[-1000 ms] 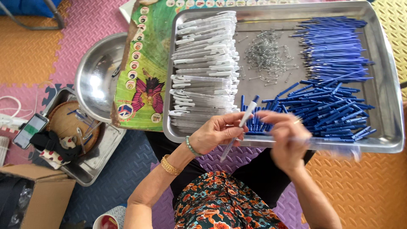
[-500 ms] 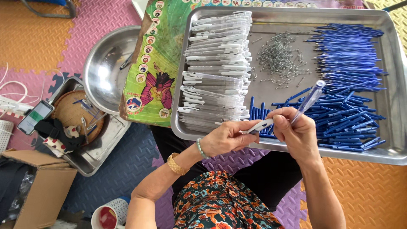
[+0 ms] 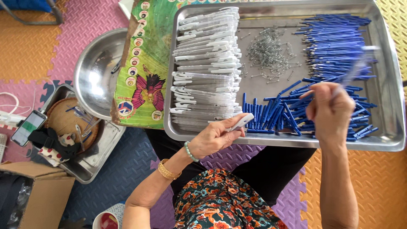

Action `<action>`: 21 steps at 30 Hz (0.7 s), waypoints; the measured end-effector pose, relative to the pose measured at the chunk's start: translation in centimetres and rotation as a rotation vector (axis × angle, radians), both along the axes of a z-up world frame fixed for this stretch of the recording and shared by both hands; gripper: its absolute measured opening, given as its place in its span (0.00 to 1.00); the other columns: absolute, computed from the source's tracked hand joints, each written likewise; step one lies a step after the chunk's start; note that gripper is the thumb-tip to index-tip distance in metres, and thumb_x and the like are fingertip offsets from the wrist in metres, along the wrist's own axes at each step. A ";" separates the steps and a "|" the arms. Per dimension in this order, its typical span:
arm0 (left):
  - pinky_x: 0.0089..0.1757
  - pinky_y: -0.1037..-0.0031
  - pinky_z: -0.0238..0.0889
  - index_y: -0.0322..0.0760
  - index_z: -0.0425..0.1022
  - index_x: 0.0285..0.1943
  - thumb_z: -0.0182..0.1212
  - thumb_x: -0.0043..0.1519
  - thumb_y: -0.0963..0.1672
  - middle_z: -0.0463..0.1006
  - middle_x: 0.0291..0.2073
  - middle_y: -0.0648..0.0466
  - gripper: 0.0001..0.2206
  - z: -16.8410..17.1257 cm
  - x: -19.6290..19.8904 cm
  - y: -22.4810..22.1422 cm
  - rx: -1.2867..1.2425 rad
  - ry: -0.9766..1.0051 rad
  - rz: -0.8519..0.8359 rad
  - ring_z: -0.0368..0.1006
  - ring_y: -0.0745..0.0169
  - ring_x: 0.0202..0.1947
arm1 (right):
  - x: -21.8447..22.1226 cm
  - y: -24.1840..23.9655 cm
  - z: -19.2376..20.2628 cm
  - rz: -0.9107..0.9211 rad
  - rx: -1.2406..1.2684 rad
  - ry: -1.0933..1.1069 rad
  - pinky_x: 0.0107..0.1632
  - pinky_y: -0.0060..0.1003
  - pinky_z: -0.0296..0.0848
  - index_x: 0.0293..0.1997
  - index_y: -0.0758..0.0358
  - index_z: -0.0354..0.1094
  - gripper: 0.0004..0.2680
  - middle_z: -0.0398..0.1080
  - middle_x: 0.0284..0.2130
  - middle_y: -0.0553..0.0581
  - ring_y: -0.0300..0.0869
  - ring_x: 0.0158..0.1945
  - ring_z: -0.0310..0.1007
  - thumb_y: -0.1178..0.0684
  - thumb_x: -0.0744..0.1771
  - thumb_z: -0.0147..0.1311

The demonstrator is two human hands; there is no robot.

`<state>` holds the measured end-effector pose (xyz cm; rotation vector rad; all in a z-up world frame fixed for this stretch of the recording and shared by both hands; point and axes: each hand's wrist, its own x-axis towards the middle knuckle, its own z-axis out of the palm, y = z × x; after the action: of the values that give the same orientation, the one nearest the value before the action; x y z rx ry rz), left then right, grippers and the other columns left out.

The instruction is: The person assembles pens by hand, picking up white pen bodies and blue pen caps from a metal tray and fitting them together, then placing the assembled items into a metal bowl.

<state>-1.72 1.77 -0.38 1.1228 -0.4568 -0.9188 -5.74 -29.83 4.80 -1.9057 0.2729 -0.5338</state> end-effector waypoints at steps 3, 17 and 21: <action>0.29 0.84 0.56 0.36 0.54 0.89 0.56 0.76 0.40 0.76 0.48 0.57 0.30 0.0 0.4 -0.5 -0.041 0.069 -0.030 0.54 0.72 0.28 | -0.4 -0.3 -3.2 0.110 -0.386 0.178 0.27 0.34 0.62 0.45 0.61 0.82 0.10 0.81 0.43 0.55 0.37 0.27 0.66 0.54 0.78 0.55; 0.32 0.74 0.74 0.49 0.79 0.58 0.66 0.70 0.42 0.84 0.34 0.60 0.10 5.5 5.4 -3.6 0.668 -1.583 0.093 0.80 0.67 0.27 | -0.6 7.0 -3.9 0.321 0.648 0.238 0.40 0.44 0.86 0.65 0.73 0.72 0.20 0.79 0.35 0.68 0.47 0.33 0.84 0.42 0.77 0.44; 0.35 0.67 0.77 0.49 0.82 0.42 0.68 0.63 0.40 0.84 0.32 0.58 0.05 8.4 5.6 -5.8 0.756 -1.997 0.073 0.82 0.58 0.33 | 1.1 6.8 -7.6 0.459 1.028 0.108 0.36 0.43 0.89 0.62 0.76 0.71 0.16 0.78 0.35 0.71 0.56 0.35 0.88 0.48 0.78 0.45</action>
<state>3.86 -4.02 8.01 2.5120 -1.6878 0.5338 -4.59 -23.07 -2.81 -0.9348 0.1238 0.0524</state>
